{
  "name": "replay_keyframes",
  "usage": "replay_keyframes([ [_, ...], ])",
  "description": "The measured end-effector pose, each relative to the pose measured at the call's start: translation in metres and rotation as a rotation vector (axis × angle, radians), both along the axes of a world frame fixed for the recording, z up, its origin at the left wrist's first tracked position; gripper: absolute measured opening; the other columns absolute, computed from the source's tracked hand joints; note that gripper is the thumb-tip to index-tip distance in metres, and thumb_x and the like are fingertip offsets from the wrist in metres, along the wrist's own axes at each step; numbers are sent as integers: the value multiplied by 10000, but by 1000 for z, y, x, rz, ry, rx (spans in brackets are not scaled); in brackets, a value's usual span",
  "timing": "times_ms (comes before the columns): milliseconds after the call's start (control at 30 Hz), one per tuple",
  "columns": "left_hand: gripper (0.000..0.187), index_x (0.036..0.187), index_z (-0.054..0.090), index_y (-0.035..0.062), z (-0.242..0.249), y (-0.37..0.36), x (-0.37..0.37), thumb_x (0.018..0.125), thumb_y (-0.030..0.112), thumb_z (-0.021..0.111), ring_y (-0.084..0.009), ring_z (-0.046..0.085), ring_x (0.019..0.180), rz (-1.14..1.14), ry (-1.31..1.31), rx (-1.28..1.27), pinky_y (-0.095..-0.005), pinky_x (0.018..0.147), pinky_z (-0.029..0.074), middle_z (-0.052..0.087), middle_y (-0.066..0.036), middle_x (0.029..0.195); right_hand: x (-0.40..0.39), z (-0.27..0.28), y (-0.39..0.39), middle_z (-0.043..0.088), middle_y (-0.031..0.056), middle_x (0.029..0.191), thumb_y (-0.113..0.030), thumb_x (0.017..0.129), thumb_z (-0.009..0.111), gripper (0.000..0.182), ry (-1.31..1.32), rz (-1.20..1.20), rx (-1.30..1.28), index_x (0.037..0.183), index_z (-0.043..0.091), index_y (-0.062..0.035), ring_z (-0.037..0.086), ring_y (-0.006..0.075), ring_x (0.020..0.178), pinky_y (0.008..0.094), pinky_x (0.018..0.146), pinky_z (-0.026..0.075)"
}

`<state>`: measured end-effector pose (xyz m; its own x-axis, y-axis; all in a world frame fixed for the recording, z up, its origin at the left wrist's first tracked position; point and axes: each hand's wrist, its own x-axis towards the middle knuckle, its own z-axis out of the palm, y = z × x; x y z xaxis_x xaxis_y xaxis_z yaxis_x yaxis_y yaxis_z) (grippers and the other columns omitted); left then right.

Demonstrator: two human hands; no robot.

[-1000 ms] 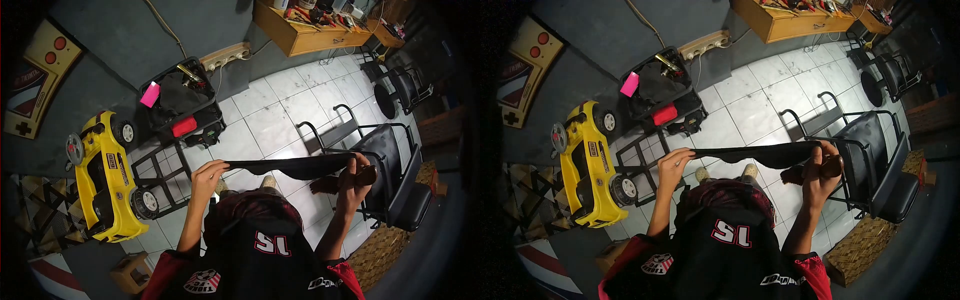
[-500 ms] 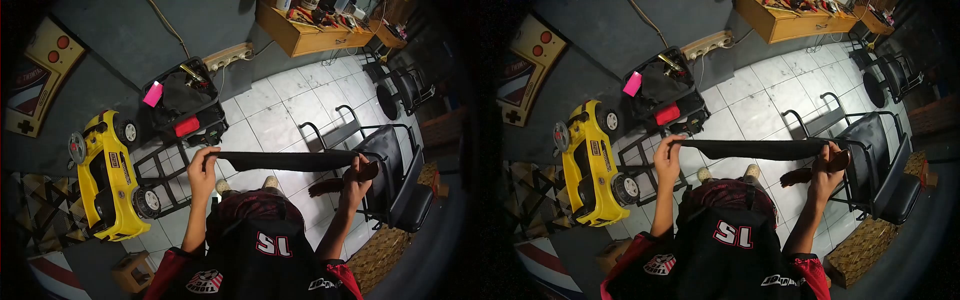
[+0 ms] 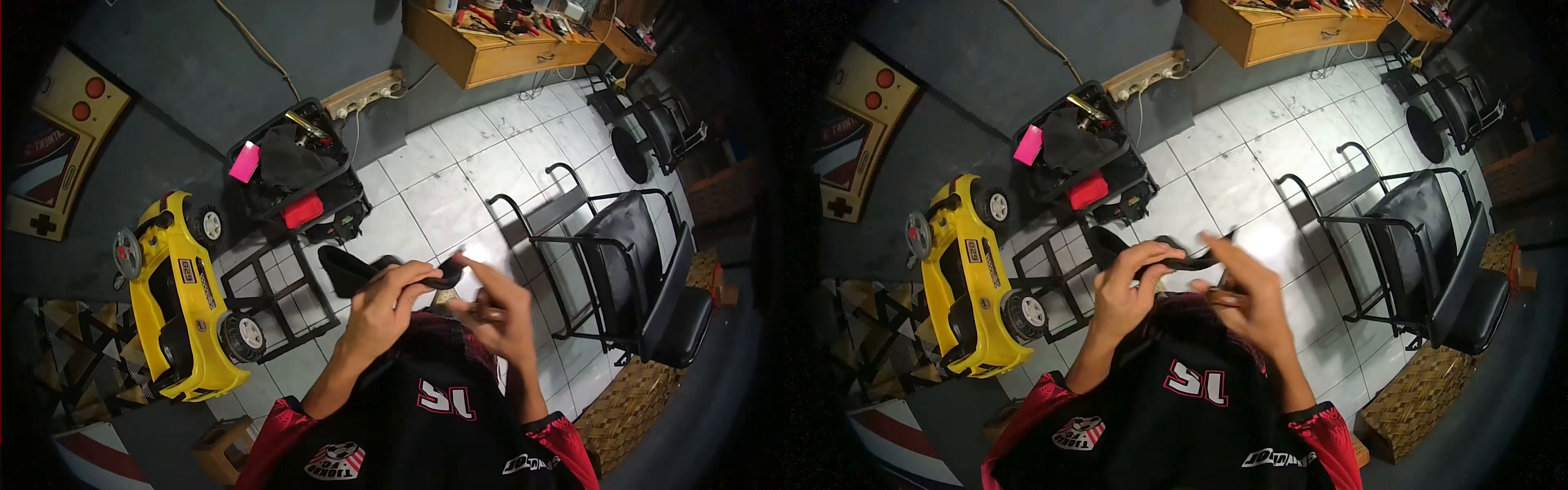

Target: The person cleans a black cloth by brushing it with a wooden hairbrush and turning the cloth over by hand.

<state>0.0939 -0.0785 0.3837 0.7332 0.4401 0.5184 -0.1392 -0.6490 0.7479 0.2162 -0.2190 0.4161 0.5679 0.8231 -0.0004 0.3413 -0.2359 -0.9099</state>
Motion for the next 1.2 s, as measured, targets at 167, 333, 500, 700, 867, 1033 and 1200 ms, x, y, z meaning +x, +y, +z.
replay_keyframes([
  [167, 398, 1080, 517, -11, 8, -5, -2, 728, -65, 695, -176, 656, 757, 17, -50, -420, -262, 658, 514, 564, -161, 1070, -13, -9, 18, 623, 129, 772, -43, 750, 698, 275, -166, 139, 98, 1013, 627, -6, 601, 176, 621, 271, 555, 454],
  [333, 394, 1050, 535, -6, -6, 11, -25, 717, 31, 742, -177, 661, 742, -85, 110, -616, -270, 643, 509, 623, -112, 992, -10, -9, 17, 614, 55, 687, -42, 798, 666, 117, -27, 28, 198, 902, 642, 6, 569, 88, 611, 224, 520, 421],
  [500, 232, 912, 627, -12, -20, 26, -41, 718, 61, 731, -217, 639, 773, -68, 424, -311, -295, 694, 486, 653, -110, 842, 2, 3, 2, 575, 30, 659, -10, 756, 681, 157, 152, -70, 58, 908, 647, 7, 522, 58, 587, 193, 504, 380],
  [700, 164, 923, 611, -5, -61, 43, -50, 761, -1, 636, -318, 612, 815, -52, 520, -152, -326, 700, 480, 623, -134, 870, 12, 11, -11, 582, 14, 707, -63, 819, 653, 120, 355, -342, 171, 905, 634, 18, 507, 46, 544, 174, 449, 398],
  [867, 177, 939, 595, 1, -69, 40, -51, 766, -26, 620, -279, 629, 830, 33, 441, -256, -331, 736, 490, 629, -129, 871, 19, 23, -19, 587, 20, 701, -59, 816, 652, 117, 175, -449, 217, 897, 624, 22, 534, 54, 551, 187, 442, 451],
  [1033, 153, 941, 575, 6, -69, 46, -58, 797, -47, 578, -268, 643, 834, 34, 321, -339, -321, 716, 502, 628, -132, 908, 40, 7, -35, 580, -1, 743, -66, 853, 626, 115, 118, -560, 350, 945, 614, 2, 512, 41, 662, 169, 592, 388],
  [1200, 181, 903, 599, -23, -51, 52, -56, 793, -130, 502, -245, 630, 792, -36, 254, -224, -291, 699, 504, 624, -131, 941, 54, -5, -40, 539, -34, 714, -88, 860, 629, 108, -41, -664, 324, 934, 625, -9, 456, 24, 627, 165, 560, 315],
])
